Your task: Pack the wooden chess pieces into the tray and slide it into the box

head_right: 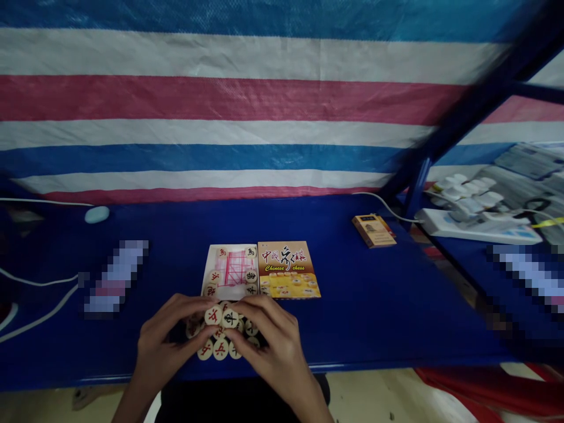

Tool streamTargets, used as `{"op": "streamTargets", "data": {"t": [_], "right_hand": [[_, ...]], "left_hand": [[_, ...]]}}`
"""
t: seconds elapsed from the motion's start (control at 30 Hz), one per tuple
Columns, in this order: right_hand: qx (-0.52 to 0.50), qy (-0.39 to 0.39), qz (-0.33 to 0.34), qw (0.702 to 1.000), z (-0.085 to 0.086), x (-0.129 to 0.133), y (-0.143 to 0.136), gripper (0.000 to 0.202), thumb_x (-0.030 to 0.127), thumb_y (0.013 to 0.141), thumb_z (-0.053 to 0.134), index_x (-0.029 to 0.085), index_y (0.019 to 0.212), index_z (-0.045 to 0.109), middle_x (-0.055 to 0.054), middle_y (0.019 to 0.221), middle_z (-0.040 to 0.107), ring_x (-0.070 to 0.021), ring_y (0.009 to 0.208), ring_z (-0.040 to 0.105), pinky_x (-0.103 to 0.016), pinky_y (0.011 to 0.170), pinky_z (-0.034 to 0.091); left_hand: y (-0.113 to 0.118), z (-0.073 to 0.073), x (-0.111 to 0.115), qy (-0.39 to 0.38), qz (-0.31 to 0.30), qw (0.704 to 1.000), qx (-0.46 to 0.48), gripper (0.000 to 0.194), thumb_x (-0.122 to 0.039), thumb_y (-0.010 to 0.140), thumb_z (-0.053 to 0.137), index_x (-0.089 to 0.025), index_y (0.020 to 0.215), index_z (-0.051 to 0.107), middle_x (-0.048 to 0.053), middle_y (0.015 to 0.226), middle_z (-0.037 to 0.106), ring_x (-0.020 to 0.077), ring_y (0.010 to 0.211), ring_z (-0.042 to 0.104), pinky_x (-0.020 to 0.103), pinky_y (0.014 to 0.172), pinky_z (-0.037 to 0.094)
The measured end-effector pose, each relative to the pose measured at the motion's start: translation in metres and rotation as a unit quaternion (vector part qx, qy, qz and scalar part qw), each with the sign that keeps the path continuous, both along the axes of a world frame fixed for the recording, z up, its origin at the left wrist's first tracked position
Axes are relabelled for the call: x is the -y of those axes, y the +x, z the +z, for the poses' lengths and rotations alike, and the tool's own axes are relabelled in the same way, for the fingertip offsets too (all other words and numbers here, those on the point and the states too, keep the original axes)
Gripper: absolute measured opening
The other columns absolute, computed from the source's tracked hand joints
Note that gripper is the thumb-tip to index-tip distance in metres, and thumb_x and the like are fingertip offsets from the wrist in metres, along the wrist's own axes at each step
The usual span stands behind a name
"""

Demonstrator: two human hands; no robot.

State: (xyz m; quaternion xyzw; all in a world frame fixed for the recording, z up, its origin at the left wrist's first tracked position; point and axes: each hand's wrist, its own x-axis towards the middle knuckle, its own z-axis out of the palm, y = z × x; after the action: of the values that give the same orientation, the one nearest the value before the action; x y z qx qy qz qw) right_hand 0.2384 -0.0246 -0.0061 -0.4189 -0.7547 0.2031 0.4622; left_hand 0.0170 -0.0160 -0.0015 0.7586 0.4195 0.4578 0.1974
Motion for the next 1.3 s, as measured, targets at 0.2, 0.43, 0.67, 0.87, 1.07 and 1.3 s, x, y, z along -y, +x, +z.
{"op": "streamTargets", "data": {"t": [0.2, 0.43, 0.67, 0.87, 1.07, 1.3], "right_hand": [[0.001, -0.002, -0.007, 1.0, 0.002, 0.0, -0.001, 0.037, 0.017, 0.088, 0.073, 0.026, 0.124, 0.067, -0.004, 0.112, 0.071, -0.0158, 0.095, 0.07, -0.029, 0.079, 0.062], [0.013, 0.012, -0.065, 0.998, 0.001, 0.004, 0.002, 0.035, 0.017, 0.088, 0.073, 0.024, 0.121, 0.067, -0.006, 0.109, 0.068, -0.0174, 0.097, 0.068, -0.031, 0.08, 0.061], [0.056, 0.013, -0.118, 0.991, -0.015, 0.03, 0.017, 0.037, 0.015, 0.088, 0.071, 0.022, 0.123, 0.066, -0.005, 0.1, 0.065, -0.0152, 0.087, 0.066, -0.027, 0.072, 0.059], [0.089, -0.013, -0.07, 0.994, -0.021, 0.041, 0.026, 0.039, 0.015, 0.091, 0.065, 0.022, 0.129, 0.062, -0.005, 0.097, 0.066, -0.0141, 0.077, 0.066, -0.026, 0.067, 0.06], [0.105, -0.011, -0.062, 0.992, -0.021, 0.039, 0.026, 0.042, 0.016, 0.093, 0.061, 0.022, 0.134, 0.061, -0.004, 0.092, 0.068, -0.0132, 0.072, 0.067, -0.025, 0.067, 0.06], [0.098, -0.016, -0.054, 0.994, -0.019, 0.037, 0.02, 0.044, 0.012, 0.092, 0.06, 0.021, 0.135, 0.059, -0.004, 0.09, 0.067, -0.0159, 0.08, 0.067, -0.029, 0.069, 0.058]], "left_hand": [[0.0, 0.0, -0.001, -0.009, 0.002, 1.0, -0.005, 0.033, -0.02, 0.083, 0.08, -0.025, 0.113, 0.069, 0.003, 0.103, 0.075, 0.0166, 0.091, 0.071, 0.031, 0.074, 0.06], [-0.003, 0.0, 0.007, -0.001, 0.059, 0.998, 0.001, 0.028, -0.02, 0.086, 0.076, -0.023, 0.113, 0.069, 0.005, 0.107, 0.07, 0.0154, 0.09, 0.069, 0.028, 0.074, 0.059], [-0.014, -0.005, 0.032, -0.014, 0.125, 0.991, -0.05, 0.021, -0.023, 0.09, 0.071, -0.023, 0.111, 0.07, 0.003, 0.099, 0.066, 0.0115, 0.074, 0.064, 0.024, 0.064, 0.056], [-0.017, -0.012, 0.042, -0.026, 0.104, 0.991, -0.076, 0.023, -0.021, 0.092, 0.068, -0.024, 0.114, 0.069, 0.004, 0.101, 0.067, 0.0133, 0.084, 0.069, 0.023, 0.072, 0.06], [-0.015, -0.015, 0.04, -0.029, 0.069, 0.993, -0.092, 0.029, -0.018, 0.093, 0.065, -0.023, 0.122, 0.066, 0.004, 0.097, 0.068, 0.0134, 0.083, 0.07, 0.024, 0.075, 0.06], [-0.013, -0.012, 0.038, -0.014, 0.046, 0.994, -0.101, 0.032, -0.016, 0.094, 0.063, -0.022, 0.125, 0.065, 0.004, 0.094, 0.069, 0.0132, 0.083, 0.069, 0.024, 0.074, 0.06]]}}
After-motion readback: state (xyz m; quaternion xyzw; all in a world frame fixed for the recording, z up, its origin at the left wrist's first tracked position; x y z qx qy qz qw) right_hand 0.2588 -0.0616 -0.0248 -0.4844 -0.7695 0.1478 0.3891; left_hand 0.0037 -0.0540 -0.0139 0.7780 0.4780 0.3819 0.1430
